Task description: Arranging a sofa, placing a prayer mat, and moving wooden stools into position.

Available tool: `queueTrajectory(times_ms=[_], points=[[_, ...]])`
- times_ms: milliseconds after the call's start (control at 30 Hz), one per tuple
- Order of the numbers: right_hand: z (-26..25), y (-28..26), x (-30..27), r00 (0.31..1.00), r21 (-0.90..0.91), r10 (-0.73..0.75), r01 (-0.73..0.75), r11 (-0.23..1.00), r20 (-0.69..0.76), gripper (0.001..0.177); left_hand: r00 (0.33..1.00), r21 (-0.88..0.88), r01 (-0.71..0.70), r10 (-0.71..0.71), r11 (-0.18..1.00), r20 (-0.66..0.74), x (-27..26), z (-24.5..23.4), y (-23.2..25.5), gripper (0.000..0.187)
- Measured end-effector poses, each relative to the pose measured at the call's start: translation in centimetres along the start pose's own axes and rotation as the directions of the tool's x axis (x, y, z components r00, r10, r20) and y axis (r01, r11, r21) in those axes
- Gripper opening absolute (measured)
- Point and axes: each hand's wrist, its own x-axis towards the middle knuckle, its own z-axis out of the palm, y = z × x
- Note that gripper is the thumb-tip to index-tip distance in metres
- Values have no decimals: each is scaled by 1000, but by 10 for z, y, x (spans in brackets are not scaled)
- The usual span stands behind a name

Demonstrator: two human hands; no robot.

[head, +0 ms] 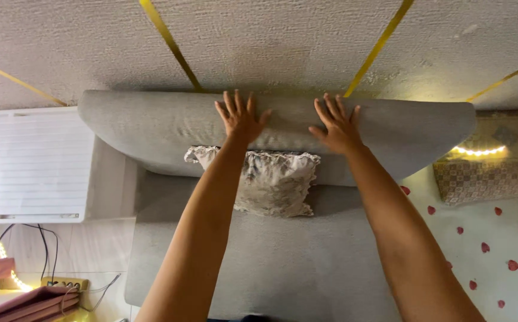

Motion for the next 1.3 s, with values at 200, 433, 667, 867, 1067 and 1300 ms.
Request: queueTrajectory(times_ms=[200, 433, 667, 867, 1067, 1300], points=[[-40, 60, -39, 996, -122, -87, 89, 988, 17, 116, 995, 48, -99, 98, 994, 29, -25, -17, 104, 123], [-78, 197, -61, 985, -214, 68, -33, 976, 156, 149, 987, 118, -161, 162, 980, 3, -27, -18, 209, 148], [-106, 262, -66, 914, -151, 227, -185, 971, 337, 151, 985, 215, -170, 162, 962, 54, -20, -24, 259, 156], [-116, 260, -57, 887, -154, 279, -238, 959, 368, 146, 981, 339, -166, 119, 926, 156, -10, -45, 271, 150], [-107, 280, -18, 916, -179, 238, -188, 966, 324, 150, 985, 337, -125, 76, 933, 155, 22, -45, 268, 144], [-117, 280, 8, 930, -139, 217, -183, 973, 296, 151, 989, 346, -108, 65, 932, 133, 47, -50, 268, 149]])
